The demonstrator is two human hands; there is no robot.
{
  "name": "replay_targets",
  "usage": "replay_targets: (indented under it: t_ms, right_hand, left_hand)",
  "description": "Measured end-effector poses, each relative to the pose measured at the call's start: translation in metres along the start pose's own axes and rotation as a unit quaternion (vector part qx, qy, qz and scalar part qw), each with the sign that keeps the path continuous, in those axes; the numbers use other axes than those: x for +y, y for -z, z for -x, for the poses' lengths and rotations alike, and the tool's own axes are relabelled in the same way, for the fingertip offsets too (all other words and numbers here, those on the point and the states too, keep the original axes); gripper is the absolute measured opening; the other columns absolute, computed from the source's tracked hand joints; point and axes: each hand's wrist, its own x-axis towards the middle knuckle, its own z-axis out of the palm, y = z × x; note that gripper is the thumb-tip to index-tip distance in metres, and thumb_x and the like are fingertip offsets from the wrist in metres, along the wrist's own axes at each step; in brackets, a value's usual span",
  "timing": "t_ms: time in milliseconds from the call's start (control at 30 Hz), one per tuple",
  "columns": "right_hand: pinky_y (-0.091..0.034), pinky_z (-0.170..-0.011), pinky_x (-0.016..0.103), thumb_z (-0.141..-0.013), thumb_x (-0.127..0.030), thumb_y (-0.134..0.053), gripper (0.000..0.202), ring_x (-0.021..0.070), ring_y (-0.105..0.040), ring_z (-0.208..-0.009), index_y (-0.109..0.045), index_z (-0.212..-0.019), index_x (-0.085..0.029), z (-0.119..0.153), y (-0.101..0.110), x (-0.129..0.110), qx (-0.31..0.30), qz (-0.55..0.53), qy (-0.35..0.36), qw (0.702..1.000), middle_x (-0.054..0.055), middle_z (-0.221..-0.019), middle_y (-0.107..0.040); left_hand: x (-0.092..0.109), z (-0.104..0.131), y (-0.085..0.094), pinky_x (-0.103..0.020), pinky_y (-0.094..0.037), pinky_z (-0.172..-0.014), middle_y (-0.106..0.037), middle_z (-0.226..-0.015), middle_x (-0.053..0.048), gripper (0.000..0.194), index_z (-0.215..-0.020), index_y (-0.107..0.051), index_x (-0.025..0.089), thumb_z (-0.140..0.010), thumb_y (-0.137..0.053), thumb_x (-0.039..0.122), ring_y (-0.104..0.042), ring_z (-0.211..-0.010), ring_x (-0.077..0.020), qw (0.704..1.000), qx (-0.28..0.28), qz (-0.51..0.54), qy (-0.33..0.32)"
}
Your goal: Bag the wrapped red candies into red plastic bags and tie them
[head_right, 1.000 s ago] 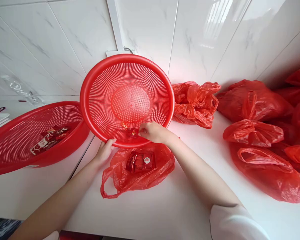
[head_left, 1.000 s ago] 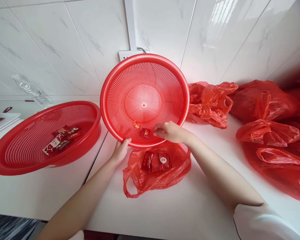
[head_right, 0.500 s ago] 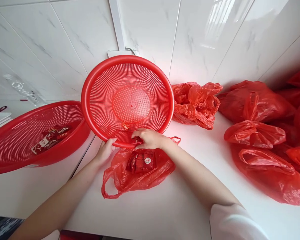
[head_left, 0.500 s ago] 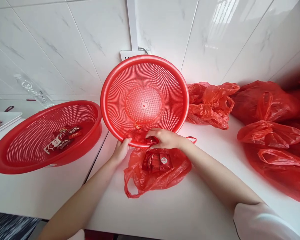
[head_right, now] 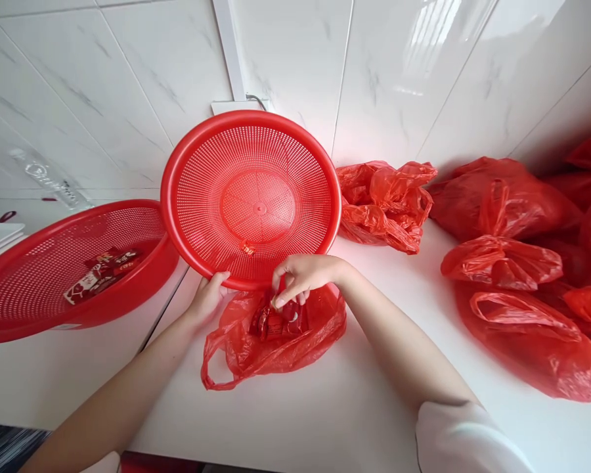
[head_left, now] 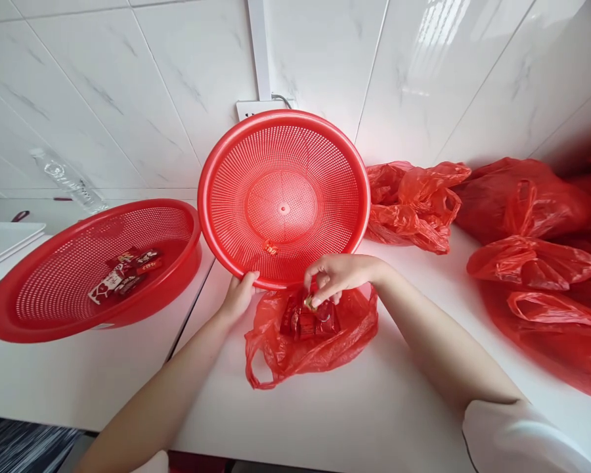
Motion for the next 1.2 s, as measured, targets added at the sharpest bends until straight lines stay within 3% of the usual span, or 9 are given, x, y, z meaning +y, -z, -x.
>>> replay_targets:
  t_ms: [67, 133, 233, 333, 433, 600, 733, 933, 1200]
  right_hand:
    - [-0.051, -0.06, 0.026, -0.08, -0.053, -0.064, 0.041, 0.0149, -0.064, -0.064, -0.067, -0.095, -0.015, -0.004, -0.002, 0.001, 0.103, 0.095, 0.012, 0.99, 0.005, -0.075, -0.069]
    - [-0.051, -0.068, 0.03, -0.089, -0.05, -0.053, 0.039, 0.0165, -0.065, -0.07, -0.067, -0.098, -0.015, -0.014, -0.006, 0.006, 0.252, 0.183, 0.04, 0.95, 0.007, -0.079, -0.07]
    - [-0.046, -0.094, 0.037, -0.094, -0.043, -0.048, 0.042, 0.0223, -0.062, -0.106, -0.057, -0.124, -0.015, -0.032, -0.015, 0.014, 0.35, 0.246, 0.118, 0.896, 0.014, -0.118, -0.065]
    - [-0.029, -0.113, 0.042, -0.094, -0.044, -0.047, 0.062, 0.0234, -0.031, -0.141, -0.031, -0.147, -0.016, -0.047, -0.024, 0.023, 0.335, 0.271, 0.194, 0.881, 0.016, -0.153, -0.031]
    - [-0.022, -0.117, 0.043, -0.095, -0.043, -0.043, 0.063, 0.0223, -0.02, -0.145, -0.026, -0.15, -0.016, -0.052, -0.028, 0.029, 0.291, 0.29, 0.203, 0.889, 0.014, -0.157, -0.02]
    - [-0.035, -0.111, 0.035, -0.093, -0.025, -0.047, 0.042, 0.0218, -0.048, -0.129, -0.053, -0.133, -0.015, -0.045, -0.026, 0.029, 0.235, 0.284, 0.182, 0.912, 0.013, -0.144, -0.043]
    - [-0.045, -0.098, 0.033, -0.081, -0.009, -0.052, 0.047, 0.021, -0.059, -0.108, -0.058, -0.127, -0.013, -0.032, -0.016, 0.021, 0.212, 0.297, 0.154, 0.918, 0.013, -0.123, -0.059]
    - [-0.049, -0.088, 0.035, -0.075, -0.04, -0.071, 0.061, 0.0258, -0.06, -0.104, -0.059, -0.128, -0.012, -0.011, 0.0, 0.012, 0.141, 0.29, 0.074, 0.944, 0.015, -0.123, -0.058]
    - [-0.049, -0.075, 0.026, -0.077, -0.024, -0.068, 0.028, 0.017, -0.067, -0.082, -0.073, -0.104, -0.02, 0.011, 0.009, -0.008, 0.133, 0.234, 0.097, 0.958, 0.004, -0.096, -0.074]
  left_hand:
    - [0.002, 0.001, 0.0, -0.036, -0.054, -0.074, -0.066, -0.078, -0.004, 0.018, -0.08, -0.059, 0.018, -0.073, -0.063, 0.034, -0.066, -0.083, -0.0235, 1.0, 0.007, -0.012, 0.004]
    - [0.005, 0.004, -0.002, -0.033, -0.054, -0.07, -0.066, -0.077, -0.003, 0.018, -0.078, -0.06, 0.018, -0.072, -0.064, 0.034, -0.066, -0.079, -0.0227, 0.999, 0.013, -0.04, 0.005]
    - [0.01, 0.01, -0.006, -0.031, -0.052, -0.068, -0.067, -0.081, -0.004, 0.015, -0.078, -0.063, 0.019, -0.072, -0.067, 0.033, -0.064, -0.077, -0.0214, 0.996, 0.003, -0.083, -0.012]
    - [0.012, 0.018, -0.011, -0.032, -0.051, -0.074, -0.069, -0.09, -0.006, 0.02, -0.09, -0.067, 0.019, -0.075, -0.066, 0.032, -0.064, -0.08, -0.0216, 0.994, -0.041, -0.1, -0.029]
    - [0.011, 0.022, -0.014, -0.033, -0.051, -0.075, -0.068, -0.088, -0.006, 0.023, -0.095, -0.066, 0.019, -0.078, -0.063, 0.034, -0.063, -0.078, -0.021, 0.992, -0.06, -0.11, -0.032]
    - [0.015, 0.02, -0.012, -0.029, -0.051, -0.063, -0.064, -0.074, -0.004, 0.014, -0.075, -0.061, 0.019, -0.076, -0.063, 0.032, -0.062, -0.072, -0.0201, 0.996, -0.02, -0.087, -0.028]
    - [0.016, 0.012, -0.008, -0.031, -0.053, -0.067, -0.064, -0.082, -0.004, 0.012, -0.078, -0.059, 0.019, -0.076, -0.061, 0.03, -0.063, -0.079, -0.021, 1.0, -0.025, -0.013, -0.008]
    - [0.016, 0.009, -0.005, -0.034, -0.053, -0.073, -0.059, -0.08, -0.002, 0.014, -0.085, -0.058, 0.018, -0.078, -0.059, 0.029, -0.061, -0.081, -0.0187, 0.999, -0.041, 0.009, -0.015]
    - [0.019, 0.009, -0.002, -0.024, -0.045, -0.058, -0.046, -0.065, 0.004, 0.022, -0.064, -0.044, 0.02, -0.074, -0.06, 0.028, -0.049, -0.061, -0.0108, 0.997, 0.033, -0.06, -0.027]
